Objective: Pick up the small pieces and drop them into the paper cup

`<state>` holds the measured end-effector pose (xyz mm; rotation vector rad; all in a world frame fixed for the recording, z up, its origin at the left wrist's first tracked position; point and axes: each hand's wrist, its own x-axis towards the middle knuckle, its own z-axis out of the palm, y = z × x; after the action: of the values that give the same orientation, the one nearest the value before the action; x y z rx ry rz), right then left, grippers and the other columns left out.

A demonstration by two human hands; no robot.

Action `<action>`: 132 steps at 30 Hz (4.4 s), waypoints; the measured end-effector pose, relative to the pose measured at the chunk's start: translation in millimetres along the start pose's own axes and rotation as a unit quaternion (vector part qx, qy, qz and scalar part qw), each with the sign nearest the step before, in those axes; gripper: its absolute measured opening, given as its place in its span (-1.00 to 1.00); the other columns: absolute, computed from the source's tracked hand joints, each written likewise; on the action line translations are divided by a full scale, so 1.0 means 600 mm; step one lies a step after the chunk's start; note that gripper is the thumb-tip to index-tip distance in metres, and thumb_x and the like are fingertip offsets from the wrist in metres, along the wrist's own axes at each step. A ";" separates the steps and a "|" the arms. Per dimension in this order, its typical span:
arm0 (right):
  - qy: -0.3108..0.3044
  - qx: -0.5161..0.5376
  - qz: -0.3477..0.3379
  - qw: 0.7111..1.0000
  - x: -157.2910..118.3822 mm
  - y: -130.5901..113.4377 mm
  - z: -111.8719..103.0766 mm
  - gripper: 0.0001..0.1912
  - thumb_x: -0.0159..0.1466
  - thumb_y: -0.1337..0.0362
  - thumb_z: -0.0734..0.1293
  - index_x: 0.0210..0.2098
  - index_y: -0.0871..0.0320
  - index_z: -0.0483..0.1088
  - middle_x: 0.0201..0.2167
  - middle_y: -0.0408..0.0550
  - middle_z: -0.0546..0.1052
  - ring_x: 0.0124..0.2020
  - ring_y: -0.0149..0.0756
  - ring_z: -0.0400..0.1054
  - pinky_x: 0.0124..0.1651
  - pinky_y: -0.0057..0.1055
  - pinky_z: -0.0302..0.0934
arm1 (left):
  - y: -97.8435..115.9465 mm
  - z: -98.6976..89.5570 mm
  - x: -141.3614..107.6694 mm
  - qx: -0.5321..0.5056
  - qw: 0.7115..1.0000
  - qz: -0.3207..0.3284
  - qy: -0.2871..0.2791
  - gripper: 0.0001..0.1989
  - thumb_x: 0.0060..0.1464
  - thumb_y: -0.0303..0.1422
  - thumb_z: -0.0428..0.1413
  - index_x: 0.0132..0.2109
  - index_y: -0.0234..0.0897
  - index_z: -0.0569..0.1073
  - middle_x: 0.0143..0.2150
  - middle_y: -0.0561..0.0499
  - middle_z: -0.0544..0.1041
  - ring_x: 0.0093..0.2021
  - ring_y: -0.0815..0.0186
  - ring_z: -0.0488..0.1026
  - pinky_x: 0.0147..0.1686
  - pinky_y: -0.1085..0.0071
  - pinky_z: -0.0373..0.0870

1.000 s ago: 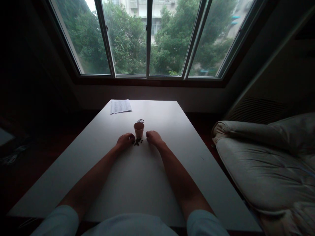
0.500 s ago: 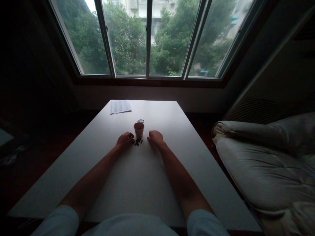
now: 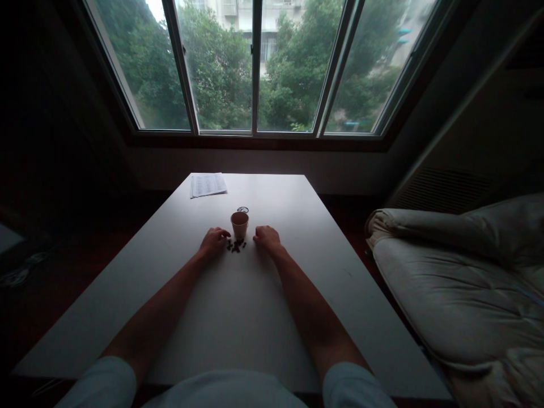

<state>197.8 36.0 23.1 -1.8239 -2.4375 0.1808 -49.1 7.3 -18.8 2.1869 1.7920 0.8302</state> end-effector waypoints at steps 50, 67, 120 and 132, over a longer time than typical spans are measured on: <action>0.265 0.399 0.001 0.878 0.012 -0.046 -0.024 -0.61 0.28 0.03 0.23 -0.22 0.18 0.54 -0.50 -0.12 0.50 -0.47 -0.34 0.30 -0.36 -0.46 0.14 | 0.017 -0.012 -0.006 -0.085 0.996 -0.038 -0.019 -0.80 0.05 -0.37 0.14 -0.15 -0.15 0.57 -0.20 0.00 0.62 -0.20 0.28 0.52 -0.16 0.39 0.40; 0.196 0.332 0.065 0.920 0.031 0.013 0.065 -0.66 0.29 0.08 0.19 -0.21 0.14 0.50 -0.33 -0.07 0.58 -0.30 -0.29 0.42 -0.22 -0.45 0.21 | 0.025 -0.004 -0.006 -0.138 0.989 -0.016 0.042 -0.84 0.04 -0.40 0.05 -0.22 -0.23 0.48 -0.30 0.03 0.55 -0.33 0.36 0.42 -0.28 0.44 0.32; 0.160 0.276 -0.004 0.948 0.023 0.000 0.072 -0.81 0.29 0.19 0.28 -0.24 0.06 0.53 -0.31 -0.10 0.60 -0.30 -0.31 0.40 -0.22 -0.45 0.15 | 0.109 -0.019 -0.032 0.032 0.985 0.147 0.088 -0.33 0.23 -0.35 0.00 0.43 -0.10 0.01 0.44 -0.14 0.07 0.18 0.06 0.41 -0.15 0.25 0.56; 0.147 0.272 0.006 0.951 0.020 -0.005 0.064 -0.81 0.28 0.20 0.29 -0.22 0.06 0.54 -0.29 -0.09 0.60 -0.28 -0.31 0.41 -0.21 -0.45 0.17 | 0.106 -0.017 -0.029 0.017 0.986 0.147 0.073 -0.29 0.19 -0.38 0.05 0.43 -0.12 0.01 0.45 -0.17 0.04 0.18 0.02 0.39 -0.22 0.27 0.56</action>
<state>186.0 44.9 -14.3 -1.4942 -1.9230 0.4879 -3.4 -27.1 15.1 2.5115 1.5749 1.0532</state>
